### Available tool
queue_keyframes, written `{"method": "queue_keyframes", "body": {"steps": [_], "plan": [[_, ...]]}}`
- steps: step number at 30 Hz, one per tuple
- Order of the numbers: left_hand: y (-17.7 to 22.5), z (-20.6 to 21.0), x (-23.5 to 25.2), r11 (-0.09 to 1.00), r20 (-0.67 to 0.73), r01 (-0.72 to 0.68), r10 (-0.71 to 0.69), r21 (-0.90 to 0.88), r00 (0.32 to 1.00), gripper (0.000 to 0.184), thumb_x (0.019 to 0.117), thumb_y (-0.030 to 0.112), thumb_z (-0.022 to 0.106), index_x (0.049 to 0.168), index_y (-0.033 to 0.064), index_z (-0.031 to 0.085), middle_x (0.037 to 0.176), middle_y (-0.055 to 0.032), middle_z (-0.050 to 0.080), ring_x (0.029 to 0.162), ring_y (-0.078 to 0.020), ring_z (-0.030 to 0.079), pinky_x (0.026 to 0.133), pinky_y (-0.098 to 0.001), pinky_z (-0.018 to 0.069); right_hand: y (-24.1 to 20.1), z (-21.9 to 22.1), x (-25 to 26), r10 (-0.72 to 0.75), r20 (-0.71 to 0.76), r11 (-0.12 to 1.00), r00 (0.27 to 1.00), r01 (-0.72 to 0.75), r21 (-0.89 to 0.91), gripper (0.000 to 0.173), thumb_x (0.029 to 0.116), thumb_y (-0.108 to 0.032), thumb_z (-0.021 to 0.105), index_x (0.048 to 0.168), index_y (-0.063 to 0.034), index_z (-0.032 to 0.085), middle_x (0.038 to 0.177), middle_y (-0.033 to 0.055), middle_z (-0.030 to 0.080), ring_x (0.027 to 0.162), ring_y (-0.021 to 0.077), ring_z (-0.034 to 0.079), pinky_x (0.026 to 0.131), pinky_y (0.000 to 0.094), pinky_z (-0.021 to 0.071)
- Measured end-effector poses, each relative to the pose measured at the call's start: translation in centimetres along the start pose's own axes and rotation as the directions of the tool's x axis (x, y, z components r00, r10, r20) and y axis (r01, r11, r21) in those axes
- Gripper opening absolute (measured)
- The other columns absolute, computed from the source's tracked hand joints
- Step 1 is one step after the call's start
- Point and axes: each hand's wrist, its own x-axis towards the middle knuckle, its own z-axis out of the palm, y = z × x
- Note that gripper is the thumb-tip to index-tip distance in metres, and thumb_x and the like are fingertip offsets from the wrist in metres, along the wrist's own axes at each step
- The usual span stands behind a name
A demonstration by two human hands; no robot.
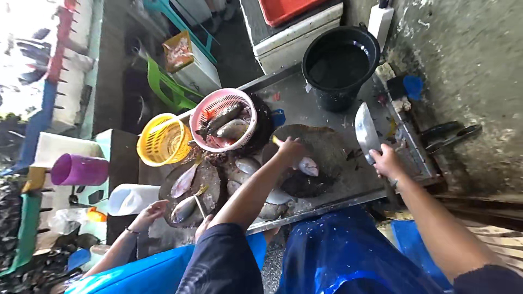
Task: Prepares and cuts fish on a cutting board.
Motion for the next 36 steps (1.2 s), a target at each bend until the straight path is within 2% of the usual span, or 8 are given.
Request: {"method": "queue_keyframes", "body": {"steps": [3,5,8,10,15,20,25,36], "plan": [[1.6,3.0,3.9,0.966,-0.266,-0.247,0.219,-0.080,0.939,0.062,0.0780,0.000,0.080,0.130,0.0322,0.070,0.145,-0.0050,0.058,0.139,-0.0347,0.047,0.116,-0.0584,0.0361,1.6,1.9,-2.4,-0.010,0.019,1.000,1.000,0.010,0.024,0.043,0.1103,-0.040,0.047,0.131,-0.0028,0.052,0.083,0.0192,0.063,0.057,0.0274,0.063,0.058,0.0471,0.0577],[1.9,5.4,4.0,0.944,-0.389,-0.243,0.143,-0.222,0.910,0.068,0.0836,-0.006,0.070,0.135,0.0379,0.066,0.149,-0.0017,0.056,0.140,-0.0327,0.048,0.114,-0.0581,0.0392,2.6,2.7,-3.7,-0.051,0.046,0.997,0.998,0.053,-0.048,0.042,0.1102,-0.038,0.048,0.128,-0.0003,0.055,0.089,0.0210,0.066,0.067,0.0303,0.068,0.065,0.0500,0.0588],[3.3,8.2,2.7,0.869,-0.451,-0.077,-0.177,-0.489,0.875,0.041,0.1032,0.014,0.056,0.139,0.0328,0.064,0.145,-0.0048,0.058,0.135,-0.0332,0.051,0.106,-0.0593,0.0453,3.5,3.9,-5.1,-0.065,0.118,0.992,0.991,0.078,-0.104,0.040,0.1096,-0.033,0.050,0.130,0.0003,0.058,0.106,0.0258,0.069,0.099,0.0399,0.070,0.088,0.0604,0.0545],[5.3,9.8,2.5,0.794,-0.471,0.008,-0.369,-0.608,0.801,0.037,0.1040,0.028,0.058,0.141,0.0223,0.061,0.144,-0.0133,0.057,0.131,-0.0377,0.053,0.103,-0.0609,0.0470,3.6,4.8,-5.6,-0.062,0.169,0.989,0.984,0.082,-0.119,0.041,0.1101,-0.033,0.049,0.134,-0.0005,0.056,0.111,0.0254,0.068,0.101,0.0390,0.069,0.090,0.0592,0.0544],[9.8,10.5,4.7,0.667,-0.346,0.227,-0.610,-0.709,0.713,0.078,0.0910,0.066,0.063,0.147,0.0147,0.048,0.153,-0.0216,0.043,0.137,-0.0432,0.044,0.108,-0.0633,0.0391,3.1,6.2,-4.2,-0.056,0.215,0.985,0.975,0.089,-0.146,0.045,0.1099,-0.035,0.049,0.140,-0.0020,0.055,0.120,0.0255,0.068,0.115,0.0404,0.066,0.101,0.0607,0.0496],[10.6,11.0,6.3,0.713,-0.355,0.349,-0.637,-0.608,0.684,0.087,0.0898,0.078,0.051,0.148,0.0131,0.046,0.153,-0.0246,0.041,0.139,-0.0427,0.043,0.109,-0.0643,0.0350,2.4,4.4,-3.9,-0.001,0.317,0.962,0.949,0.087,-0.259,0.041,0.1105,-0.036,0.047,0.133,-0.0035,0.056,0.110,0.0249,0.068,0.100,0.0396,0.069,0.087,0.0593,0.0539],[10.8,10.5,6.1,0.708,-0.330,0.363,-0.639,-0.606,0.695,0.089,0.0888,0.074,0.055,0.150,0.0109,0.043,0.153,-0.0268,0.040,0.138,-0.0453,0.042,0.107,-0.0670,0.0351,0.6,2.9,-3.7,0.098,0.373,0.930,0.922,0.049,-0.363,0.040,0.1105,-0.039,0.046,0.131,-0.0055,0.057,0.100,0.0237,0.066,0.082,0.0368,0.068,0.071,0.0539,0.0556],[10.5,10.0,5.9,0.738,-0.324,0.363,-0.606,-0.568,0.726,0.089,0.0896,0.071,0.056,0.152,0.0096,0.043,0.153,-0.0258,0.040,0.136,-0.0442,0.044,0.105,-0.0659,0.0364,0.9,2.7,-1.1,0.123,0.438,0.918,0.891,0.066,-0.391,0.039,0.1099,-0.042,0.046,0.125,-0.0074,0.056,0.083,0.0191,0.061,0.060,0.0294,0.061,0.057,0.0459,0.0533]]}}
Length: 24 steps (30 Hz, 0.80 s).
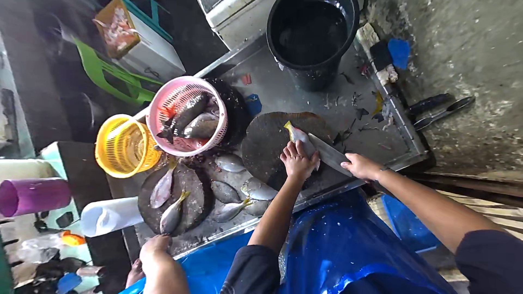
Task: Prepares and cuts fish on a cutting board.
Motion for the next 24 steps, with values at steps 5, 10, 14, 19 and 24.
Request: {"method": "queue_keyframes", "body": {"steps": [5,10,14,19,24], "plan": [[-0.5,0.7,-0.7,0.999,-0.082,0.005,-0.008,-0.041,0.997,0.082,0.0885,0.069,0.057,0.149,0.0164,0.045,0.154,-0.0206,0.040,0.137,-0.0416,0.043,0.108,-0.0649,0.0343,3.0,-4.5,-1.7,0.029,0.262,0.999,0.965,-0.024,-0.024,0.038,0.1092,-0.043,0.048,0.126,-0.0086,0.055,0.066,0.0108,0.052,0.044,0.0169,0.048,0.044,0.0324,0.0459],[4.3,-2.6,1.4,0.950,0.100,0.308,-0.302,-0.045,0.948,0.083,0.0842,0.057,0.069,0.145,0.0055,0.047,0.153,-0.0236,0.041,0.140,-0.0438,0.040,0.103,-0.0677,0.0377,7.0,-5.7,-2.3,-0.093,-0.181,0.995,0.979,0.097,0.013,0.047,0.0992,-0.017,0.068,0.144,-0.0127,0.055,0.093,0.0187,0.068,0.070,0.0278,0.066,0.064,0.0490,0.0570],[5.1,-5.5,2.3,0.935,0.258,0.355,-0.340,-0.014,0.904,0.094,0.0776,0.037,0.081,0.152,0.0010,0.036,0.155,-0.0278,0.035,0.137,-0.0510,0.041,0.087,-0.0726,0.0494,8.7,-2.5,1.9,-0.155,-0.553,0.986,0.819,0.097,-0.134,0.080,0.0884,0.006,0.061,0.159,-0.0249,0.041,0.141,0.0292,0.053,0.123,0.0504,0.058,0.096,0.0681,0.0512],[2.9,-7.1,-0.4,0.941,0.234,0.289,-0.245,-0.176,0.941,0.056,0.0828,0.029,0.080,0.129,0.0070,0.058,0.132,-0.0235,0.057,0.109,-0.0430,0.064,0.080,-0.0605,0.0584,9.6,-1.2,4.9,-0.166,-0.658,0.982,0.735,0.061,-0.180,0.055,0.0906,0.004,0.064,0.142,-0.0160,0.060,0.138,0.0344,0.052,0.125,0.0572,0.052,0.096,0.0724,0.0476],[0.5,-6.9,-2.2,0.885,0.151,0.219,-0.171,-0.412,0.974,0.037,0.0833,0.020,0.079,0.119,0.0138,0.070,0.101,-0.0146,0.073,0.085,-0.0322,0.071,0.074,-0.0583,0.0593,0.8,3.6,4.0,-0.732,-0.579,0.665,0.358,0.563,-0.492,0.042,0.0925,-0.010,0.056,0.132,-0.0103,0.069,0.137,0.0145,0.065,0.128,0.0398,0.058,0.104,0.0618,0.0459]]}}
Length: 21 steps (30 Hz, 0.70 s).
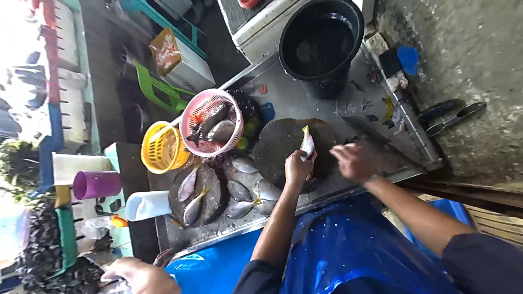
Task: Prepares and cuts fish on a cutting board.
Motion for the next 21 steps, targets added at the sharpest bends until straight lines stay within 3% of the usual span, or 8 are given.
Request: {"method": "queue_keyframes", "body": {"steps": [2,5,9,11,13,15,17,21], "plan": [[-0.6,0.4,0.3,1.000,-0.016,-0.017,0.017,-0.015,1.000,0.034,0.0858,0.022,0.078,0.118,0.0143,0.071,0.096,-0.0120,0.075,0.081,-0.0284,0.072,0.073,-0.0553,0.0602,-2.2,2.4,1.9,-0.167,0.137,0.983,0.976,0.155,0.094,0.046,0.0914,-0.008,0.059,0.136,-0.0140,0.067,0.144,0.0054,0.063,0.132,0.0338,0.056,0.106,0.0600,0.0440],[-1.5,0.9,0.7,1.000,-0.062,-0.026,0.025,-0.011,0.998,0.034,0.0886,0.026,0.076,0.120,0.0149,0.071,0.103,-0.0087,0.075,0.090,-0.0238,0.073,0.082,-0.0527,0.0612,-3.1,3.8,3.8,-0.165,0.425,0.986,0.890,0.158,0.052,0.056,0.0918,-0.008,0.064,0.147,-0.0192,0.059,0.156,0.0002,0.052,0.142,0.0306,0.046,0.112,0.0598,0.0358],[-3.5,3.2,-0.8,0.956,-0.068,0.140,-0.163,-0.258,0.984,0.062,0.0887,0.036,0.074,0.142,0.0103,0.057,0.137,-0.0177,0.059,0.116,-0.0290,0.064,0.098,-0.0497,0.0555,-2.2,4.6,4.1,-0.102,0.499,0.994,0.861,0.108,0.017,0.053,0.0912,-0.008,0.062,0.143,-0.0177,0.061,0.152,0.0068,0.055,0.139,0.0325,0.049,0.112,0.0632,0.0326],[-4.2,4.5,-1.5,0.871,-0.014,0.240,-0.273,-0.429,0.962,0.073,0.0909,0.040,0.073,0.148,0.0039,0.046,0.138,-0.0222,0.058,0.122,-0.0328,0.062,0.102,-0.0516,0.0528,-2.0,4.5,4.3,-0.080,0.511,0.997,0.856,0.074,0.032,0.051,0.0915,-0.013,0.061,0.142,-0.0178,0.063,0.148,0.0072,0.058,0.138,0.0323,0.050,0.114,0.0631,0.0307],[-3.9,4.9,-1.7,0.732,0.080,0.327,-0.351,-0.598,0.933,0.065,0.0970,0.034,0.069,0.147,0.0005,0.045,0.129,-0.0224,0.064,0.113,-0.0299,0.067,0.096,-0.0483,0.0565,-2.3,4.1,4.6,-0.063,0.530,0.998,0.846,0.039,0.057,0.044,0.0908,-0.019,0.065,0.135,-0.0151,0.067,0.142,0.0079,0.062,0.135,0.0329,0.051,0.113,0.0639,0.0299],[-2.9,4.7,-1.3,0.489,0.209,0.383,-0.372,-0.784,0.904,0.041,0.1039,0.029,0.061,0.131,-0.0018,0.057,0.106,-0.0197,0.069,0.087,-0.0246,0.069,0.076,-0.0398,0.0600,-2.7,3.9,5.0,-0.038,0.526,0.996,0.850,-0.011,0.089,0.036,0.0870,-0.024,0.071,0.121,-0.0139,0.072,0.127,0.0069,0.068,0.126,0.0329,0.055,0.110,0.0647,0.0325],[-2.1,4.2,-0.8,0.298,0.345,0.447,-0.337,-0.844,0.876,0.035,0.1055,0.032,0.057,0.119,-0.0005,0.061,0.090,-0.0130,0.068,0.072,-0.0185,0.066,0.066,-0.0326,0.0584,-3.5,3.1,5.9,-0.001,0.576,0.990,0.817,-0.078,0.113,0.031,0.0873,-0.028,0.073,0.116,-0.0158,0.074,0.122,0.0054,0.070,0.123,0.0322,0.056,0.107,0.0649,0.0334],[-2.6,4.1,-0.6,0.262,0.385,0.468,-0.312,-0.844,0.869,0.037,0.1047,0.034,0.059,0.127,0.0049,0.054,0.081,-0.0084,0.063,0.063,-0.0141,0.059,0.056,-0.0277,0.0520,-4.3,0.7,7.5,0.006,0.693,0.954,0.721,-0.213,0.213,0.025,0.0968,-0.027,0.069,0.117,-0.0113,0.074,0.120,0.0116,0.070,0.122,0.0365,0.057,0.102,0.0710,0.0344]]}}
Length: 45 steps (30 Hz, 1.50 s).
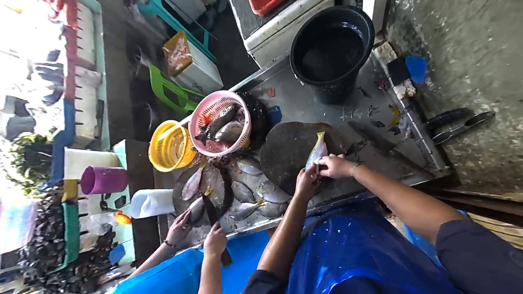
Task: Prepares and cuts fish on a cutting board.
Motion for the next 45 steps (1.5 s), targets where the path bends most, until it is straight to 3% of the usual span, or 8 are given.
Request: {"method": "queue_keyframes", "body": {"steps": [15,20,24,30,34,37,41,45], "plan": [[6.6,-2.9,-0.2,0.921,-0.222,-0.374,0.345,-0.109,0.912,0.040,0.1032,0.022,0.063,0.139,0.0069,0.051,0.089,-0.0131,0.067,0.062,-0.0158,0.060,0.053,-0.0290,0.0508,-0.3,-11.1,-3.0,-0.521,-0.406,0.826,0.751,0.325,-0.460,0.018,0.0933,-0.017,0.059,0.085,-0.0045,0.071,0.079,0.0122,0.067,0.083,0.0324,0.067,0.084,0.0512,0.0534],[11.5,-4.3,2.7,0.852,-0.273,-0.442,0.370,-0.282,0.888,0.045,0.1022,0.013,0.062,0.143,0.0087,0.045,0.102,-0.0170,0.067,0.078,-0.0235,0.068,0.066,-0.0387,0.0602,4.8,-12.7,-1.2,0.185,-0.505,0.947,0.843,-0.290,-0.136,0.038,0.0952,-0.011,0.067,0.133,-0.0055,0.066,0.138,0.0269,0.059,0.113,0.0522,0.063,0.089,0.0753,0.0496],[16.2,-0.5,5.9,0.823,-0.138,-0.433,0.413,-0.367,0.900,0.051,0.1032,0.009,0.057,0.150,0.0173,0.038,0.119,-0.0157,0.065,0.093,-0.0256,0.068,0.075,-0.0422,0.0598,1.4,-22.0,5.2,-0.039,-0.802,0.959,0.597,-0.204,-0.198,0.029,0.0974,-0.014,0.056,0.120,-0.0004,0.068,0.119,0.0261,0.066,0.106,0.0444,0.067,0.086,0.0617,0.0560],[20.3,8.7,12.8,0.798,-0.142,-0.364,0.339,-0.481,0.930,0.058,0.1005,0.015,0.064,0.152,0.0199,0.038,0.130,-0.0154,0.061,0.109,-0.0294,0.064,0.087,-0.0489,0.0576,1.5,-24.6,18.0,0.544,-0.429,0.834,0.721,-0.518,0.188,0.040,0.0849,-0.015,0.076,0.114,0.0106,0.068,0.126,0.0332,0.063,0.122,0.0478,0.060,0.100,0.0692,0.0472],[23.5,12.9,13.8,0.807,-0.223,-0.359,0.286,-0.469,0.932,0.040,0.0998,0.007,0.057,0.137,0.0057,0.044,0.105,-0.0166,0.058,0.084,-0.0259,0.059,0.071,-0.0430,0.0550,-4.8,-25.4,18.7,0.315,-0.411,0.827,0.855,-0.035,0.561,0.028,0.0986,-0.008,0.062,0.125,-0.0002,0.068,0.120,0.0230,0.069,0.105,0.0353,0.068,0.092,0.0556,0.0555],[25.8,13.6,12.1,0.813,-0.219,-0.370,0.301,-0.450,0.928,0.044,0.0978,0.008,0.060,0.139,0.0053,0.045,0.099,-0.0159,0.058,0.078,-0.0249,0.059,0.064,-0.0411,0.0546,-11.0,-31.9,13.4,-0.014,-0.695,0.977,0.719,0.157,0.142,0.027,0.1004,-0.016,0.061,0.123,-0.0030,0.070,0.114,0.0169,0.073,0.101,0.0276,0.072,0.093,0.0500,0.0579],[27.7,14.7,9.4,0.804,-0.179,-0.424,0.385,-0.417,0.905,0.058,0.0988,0.020,0.068,0.148,0.0160,0.039,0.105,-0.0159,0.061,0.078,-0.0240,0.061,0.064,-0.0402,0.0551,-16.6,-44.3,5.9,-0.288,-0.932,0.939,0.220,-0.126,-0.320,0.056,0.0929,-0.014,0.061,0.147,-0.0002,0.053,0.143,0.0310,0.054,0.131,0.0430,0.055,0.109,0.0552,0.0440],[28.6,17.0,8.5,0.838,0.059,-0.379,0.434,-0.393,0.899,0.062,0.1000,0.029,0.067,0.153,0.0235,0.035,0.129,-0.0143,0.060,0.101,-0.0268,0.065,0.079,-0.0442,0.0580,-12.6,-58.4,7.2,-0.182,-0.896,0.907,0.406,-0.283,-0.313,0.054,0.0937,-0.016,0.065,0.142,0.0035,0.051,0.140,0.0284,0.057,0.132,0.0398,0.055,0.109,0.0573,0.0435]]}}
